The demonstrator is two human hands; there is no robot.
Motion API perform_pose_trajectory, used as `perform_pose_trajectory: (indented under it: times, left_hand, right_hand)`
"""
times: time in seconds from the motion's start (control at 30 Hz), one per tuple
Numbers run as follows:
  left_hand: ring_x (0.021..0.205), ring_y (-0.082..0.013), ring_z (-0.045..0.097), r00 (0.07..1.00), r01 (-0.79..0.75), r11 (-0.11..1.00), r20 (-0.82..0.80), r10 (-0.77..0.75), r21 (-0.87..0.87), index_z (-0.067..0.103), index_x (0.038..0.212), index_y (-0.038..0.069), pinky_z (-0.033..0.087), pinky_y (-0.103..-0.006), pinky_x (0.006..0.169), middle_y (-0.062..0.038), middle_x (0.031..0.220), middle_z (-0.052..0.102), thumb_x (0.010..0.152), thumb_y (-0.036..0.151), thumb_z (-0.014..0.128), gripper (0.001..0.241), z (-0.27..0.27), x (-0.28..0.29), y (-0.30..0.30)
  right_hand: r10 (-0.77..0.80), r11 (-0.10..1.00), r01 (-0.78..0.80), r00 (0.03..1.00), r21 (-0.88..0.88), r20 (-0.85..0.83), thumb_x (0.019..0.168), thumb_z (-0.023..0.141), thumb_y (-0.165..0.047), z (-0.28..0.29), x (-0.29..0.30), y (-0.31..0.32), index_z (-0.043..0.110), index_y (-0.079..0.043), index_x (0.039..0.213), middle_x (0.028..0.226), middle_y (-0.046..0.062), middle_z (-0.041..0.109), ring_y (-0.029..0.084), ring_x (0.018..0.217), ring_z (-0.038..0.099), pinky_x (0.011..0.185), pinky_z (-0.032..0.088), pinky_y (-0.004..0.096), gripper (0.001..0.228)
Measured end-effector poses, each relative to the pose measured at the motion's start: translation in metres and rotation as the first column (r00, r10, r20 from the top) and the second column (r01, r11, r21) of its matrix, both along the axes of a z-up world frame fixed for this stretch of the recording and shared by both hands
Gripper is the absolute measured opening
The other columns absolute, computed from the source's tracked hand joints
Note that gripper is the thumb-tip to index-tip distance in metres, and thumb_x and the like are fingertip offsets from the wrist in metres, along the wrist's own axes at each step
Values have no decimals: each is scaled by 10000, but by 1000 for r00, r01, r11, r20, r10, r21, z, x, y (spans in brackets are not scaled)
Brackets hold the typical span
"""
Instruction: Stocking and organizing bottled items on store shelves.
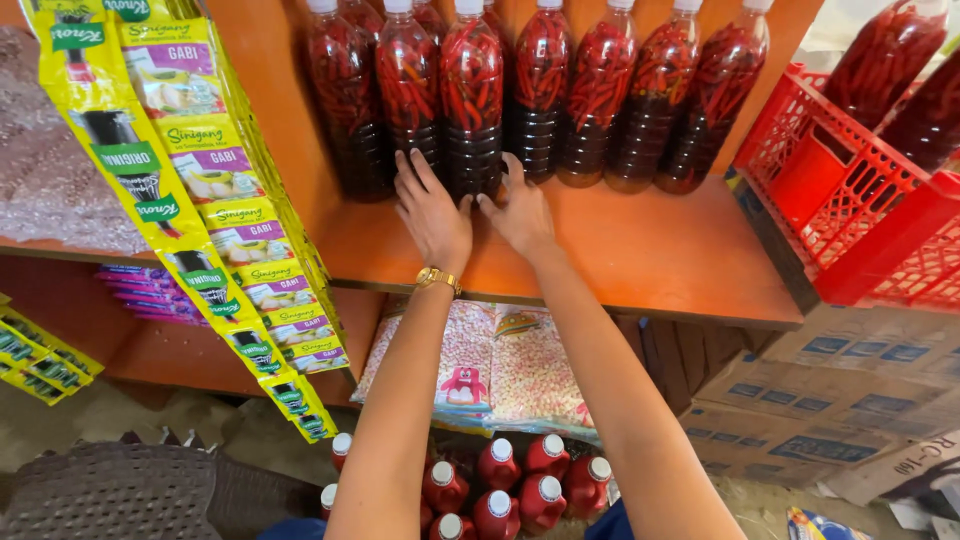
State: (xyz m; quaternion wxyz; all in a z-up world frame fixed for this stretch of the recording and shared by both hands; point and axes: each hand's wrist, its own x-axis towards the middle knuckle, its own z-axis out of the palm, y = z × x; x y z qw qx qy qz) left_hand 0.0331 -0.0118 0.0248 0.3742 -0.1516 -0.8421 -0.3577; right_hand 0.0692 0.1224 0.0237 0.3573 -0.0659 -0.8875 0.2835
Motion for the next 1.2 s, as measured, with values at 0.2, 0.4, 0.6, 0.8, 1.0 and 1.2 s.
perform_pose_trajectory:
  times: [0.2, 0.4, 0.6, 0.8, 1.0, 1.2]
  left_hand:
    - [1414, -418, 368, 1000, 11, 1000, -15, -11, 8, 239, 1544, 2, 410, -564, 1061, -208, 1627, 245, 715, 279, 910, 1102, -1, 1, 0]
    - [1417, -442, 358, 997, 74, 996, -37, -73, 40, 230, 1547, -11, 411, -559, 1064, -231, 1630, 225, 724, 235, 908, 1094, -3, 0, -2]
    - [1403, -457, 360, 993, 107, 992, -53, -104, 63, 223, 1544, -20, 406, -561, 1074, -241, 1628, 217, 712, 211, 909, 1103, -4, 0, -2]
    - [1402, -457, 360, 992, 116, 990, -58, -112, 81, 230, 1540, -21, 401, -559, 1088, -241, 1623, 221, 700, 210, 912, 1106, -3, 0, -1]
    - [1400, -455, 360, 994, 97, 992, -52, -94, 75, 230, 1540, -22, 399, -556, 1091, -239, 1624, 224, 696, 231, 918, 1117, -3, 0, -1]
    - [1397, -447, 365, 997, 69, 996, -46, -67, 52, 232, 1535, -24, 399, -551, 1089, -236, 1619, 223, 703, 256, 916, 1113, -2, 0, 0]
  right_hand:
    - [-1, 1000, 1, 1000, 0, -9, 846, 794, -288, 0, 2, 1, 331, -142, 1531, 1273, 242, 687, 435, 1114, 668, 974, 537, 488, 840]
    - [4, 1000, -4, 1000, -31, 10, 839, 794, -284, 6, 8, -4, 338, -127, 1532, 1284, 252, 677, 402, 1054, 699, 941, 557, 468, 844]
    - [10, 997, -7, 999, -79, 39, 826, 787, -271, 12, 12, -9, 335, -116, 1538, 1297, 260, 663, 368, 986, 732, 924, 575, 443, 858]
    - [15, 996, -13, 999, -85, 28, 835, 785, -269, 7, 7, -5, 330, -110, 1541, 1313, 265, 652, 365, 1020, 724, 934, 568, 439, 855]
    - [8, 997, -7, 1000, -70, 14, 837, 790, -274, 7, 7, -5, 340, -117, 1537, 1295, 266, 665, 370, 1024, 717, 931, 572, 439, 846]
    - [5, 998, -4, 1000, -69, 19, 842, 783, -274, 10, 9, -8, 355, -140, 1523, 1271, 248, 683, 386, 1007, 714, 920, 566, 461, 815]
